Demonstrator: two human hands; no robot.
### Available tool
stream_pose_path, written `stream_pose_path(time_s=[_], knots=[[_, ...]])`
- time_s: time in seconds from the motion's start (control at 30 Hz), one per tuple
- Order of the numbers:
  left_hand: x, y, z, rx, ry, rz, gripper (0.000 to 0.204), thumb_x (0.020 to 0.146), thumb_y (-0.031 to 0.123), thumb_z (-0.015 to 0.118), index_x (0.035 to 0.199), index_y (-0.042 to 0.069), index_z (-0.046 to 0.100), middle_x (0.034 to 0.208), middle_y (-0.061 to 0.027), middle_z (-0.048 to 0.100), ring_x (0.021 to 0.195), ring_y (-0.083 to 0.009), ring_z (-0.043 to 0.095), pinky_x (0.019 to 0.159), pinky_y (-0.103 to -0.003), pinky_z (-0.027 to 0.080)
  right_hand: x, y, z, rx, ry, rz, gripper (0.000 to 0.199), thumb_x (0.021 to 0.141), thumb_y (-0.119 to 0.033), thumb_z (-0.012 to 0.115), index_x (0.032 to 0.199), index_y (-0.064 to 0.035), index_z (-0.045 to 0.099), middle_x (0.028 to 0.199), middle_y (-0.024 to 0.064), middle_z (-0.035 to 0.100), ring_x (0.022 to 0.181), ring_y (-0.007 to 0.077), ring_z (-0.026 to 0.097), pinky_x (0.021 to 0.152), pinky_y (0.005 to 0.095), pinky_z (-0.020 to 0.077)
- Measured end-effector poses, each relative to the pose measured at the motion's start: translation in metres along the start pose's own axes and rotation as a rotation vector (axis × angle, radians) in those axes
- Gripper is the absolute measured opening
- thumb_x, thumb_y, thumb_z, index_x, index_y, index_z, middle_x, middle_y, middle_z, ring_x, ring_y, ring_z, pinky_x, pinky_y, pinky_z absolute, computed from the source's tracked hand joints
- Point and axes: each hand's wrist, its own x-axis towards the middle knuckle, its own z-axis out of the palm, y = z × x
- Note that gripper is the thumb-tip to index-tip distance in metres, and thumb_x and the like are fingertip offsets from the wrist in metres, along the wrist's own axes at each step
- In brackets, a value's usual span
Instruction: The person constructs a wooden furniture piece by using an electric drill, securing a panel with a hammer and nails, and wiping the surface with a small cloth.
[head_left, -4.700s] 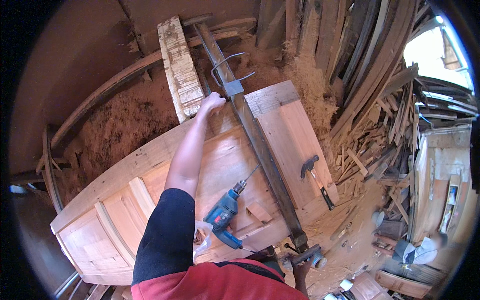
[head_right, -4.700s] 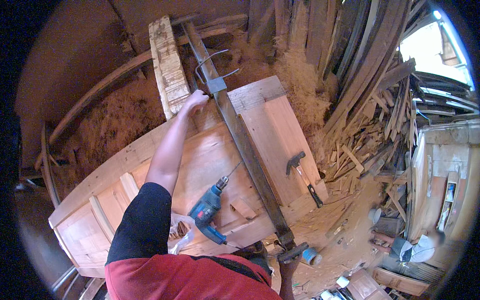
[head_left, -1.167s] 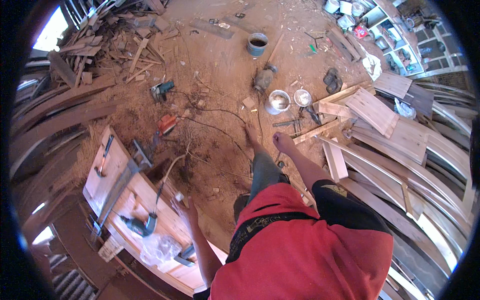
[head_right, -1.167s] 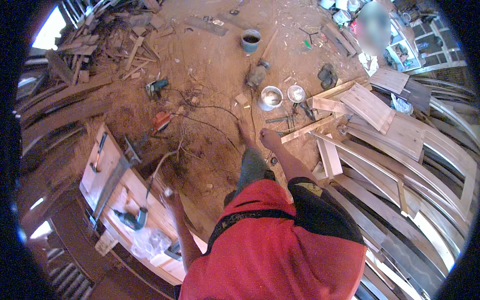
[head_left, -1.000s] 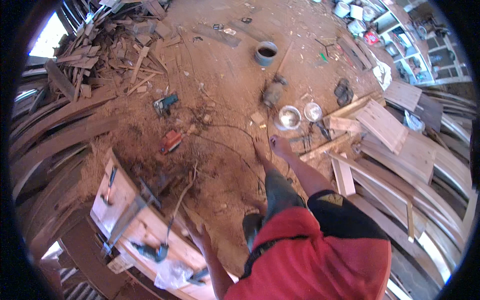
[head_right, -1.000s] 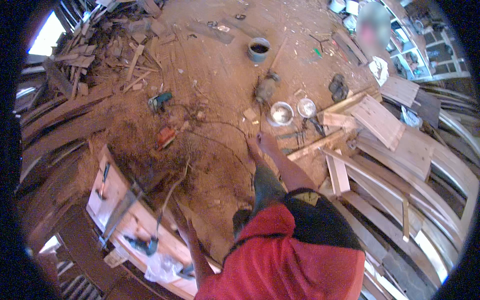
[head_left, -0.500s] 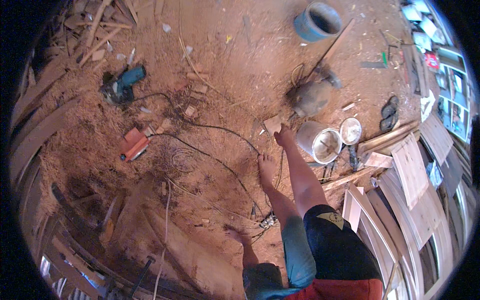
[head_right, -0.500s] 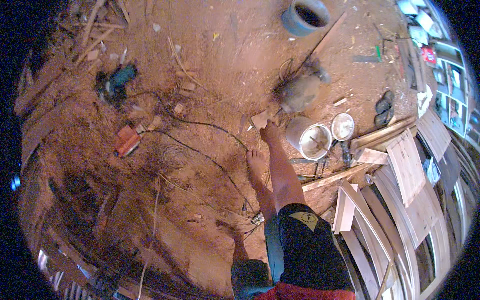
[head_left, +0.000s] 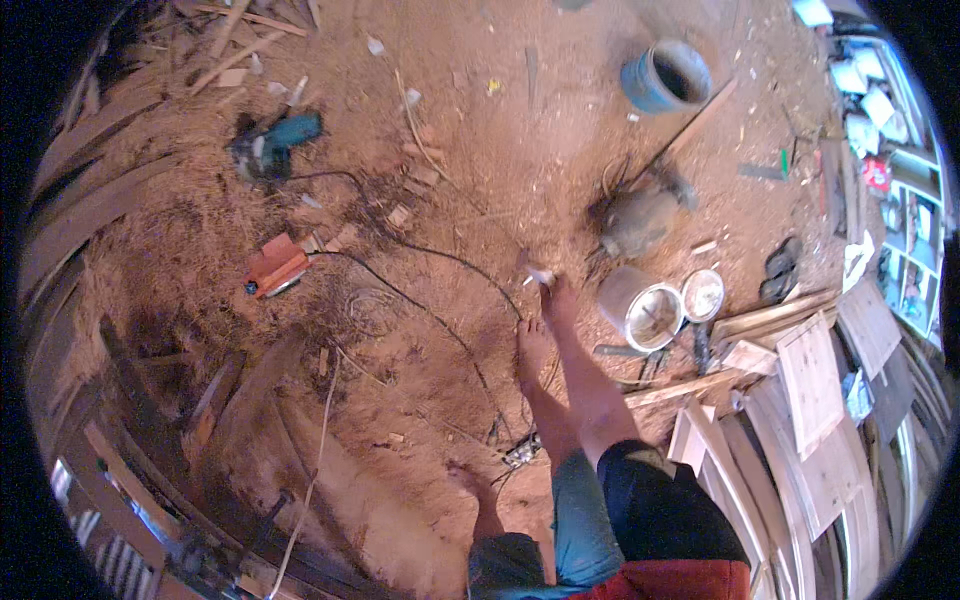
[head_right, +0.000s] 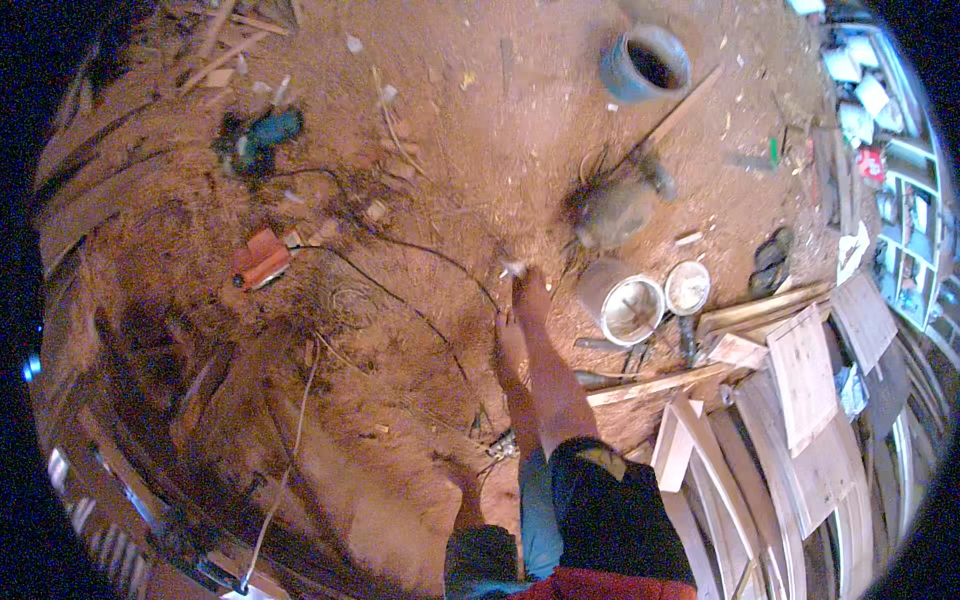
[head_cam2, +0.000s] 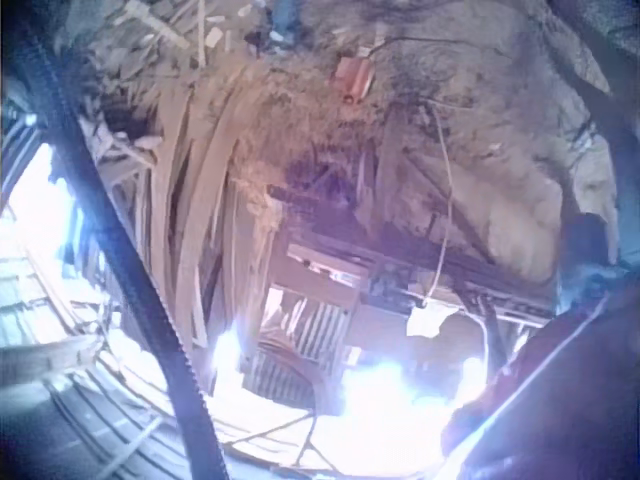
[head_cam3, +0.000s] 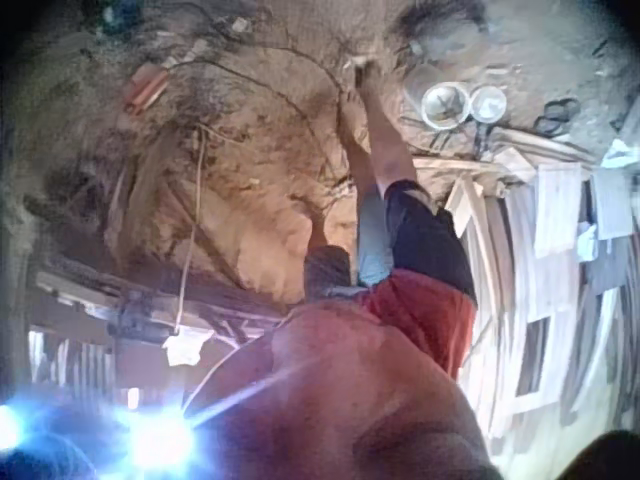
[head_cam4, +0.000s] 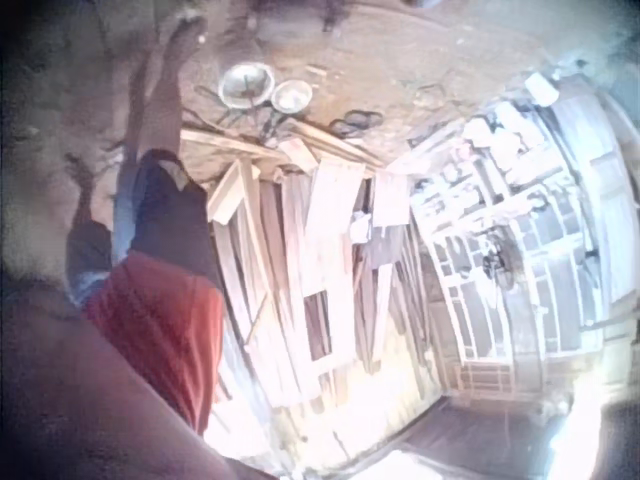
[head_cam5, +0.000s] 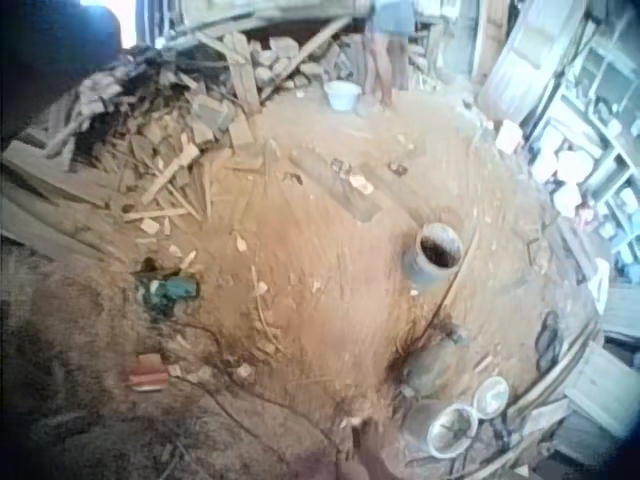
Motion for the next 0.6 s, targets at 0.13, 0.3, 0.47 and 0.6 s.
stream_pose_path(time_s=[0.13, 0.3, 0.47, 0.6], knots=[[-0.016, -0.035, -0.020, -0.064, -0.020, 0.061, 0.101, 0.080, 0.033, 0.078, 0.153, -0.007, 0.020, 0.159, -0.0268, 0.026, 0.146, -0.0367, 0.029, 0.117, -0.044, 0.031, -0.094, -0.030, -0.087, -0.383, -0.618, -0.432, 0.030, 0.092, -0.031, 0.056, 0.118, -0.0170, 0.062, 0.094, 0.0186, 0.071, 0.086, 0.0393, 0.070, 0.073, 0.0487, 0.0559], [-0.039, -0.072, -0.040, -0.229, 0.010, 0.298, 0.102, 0.078, 0.032, 0.079, 0.152, -0.007, 0.022, 0.158, -0.0269, 0.028, 0.146, -0.0358, 0.029, 0.117, -0.043, 0.031, -0.269, -0.071, -0.195, -0.245, -0.929, -0.708, 0.058, 0.092, -0.044, 0.062, 0.132, -0.0041, 0.050, 0.112, 0.0237, 0.065, 0.101, 0.0414, 0.064, 0.087, 0.0482, 0.0507], [-0.077, -0.084, -0.029, -0.198, 0.223, 0.413, 0.087, 0.079, 0.024, 0.080, 0.150, 0.001, 0.034, 0.156, -0.0278, 0.030, 0.147, -0.0424, 0.026, 0.119, -0.048, 0.026, -0.431, -0.124, -0.260, -0.143, -1.164, -0.697, 0.046, 0.093, -0.034, 0.059, 0.116, 0.0051, 0.053, 0.104, 0.0240, 0.062, 0.094, 0.0375, 0.062, 0.085, 0.0458, 0.0502], [-0.160, -0.136, -0.011, -0.873, -0.275, 0.420, 0.080, 0.085, 0.036, 0.078, 0.146, 0.002, 0.040, 0.148, -0.0222, 0.046, 0.139, -0.0325, 0.044, 0.114, -0.042, 0.036, -0.577, -0.167, -0.288, 0.427, -1.296, -0.961, 0.031, 0.093, -0.021, 0.050, 0.116, -0.0003, 0.054, 0.099, 0.0180, 0.063, 0.095, 0.0286, 0.064, 0.083, 0.0413, 0.0498]])
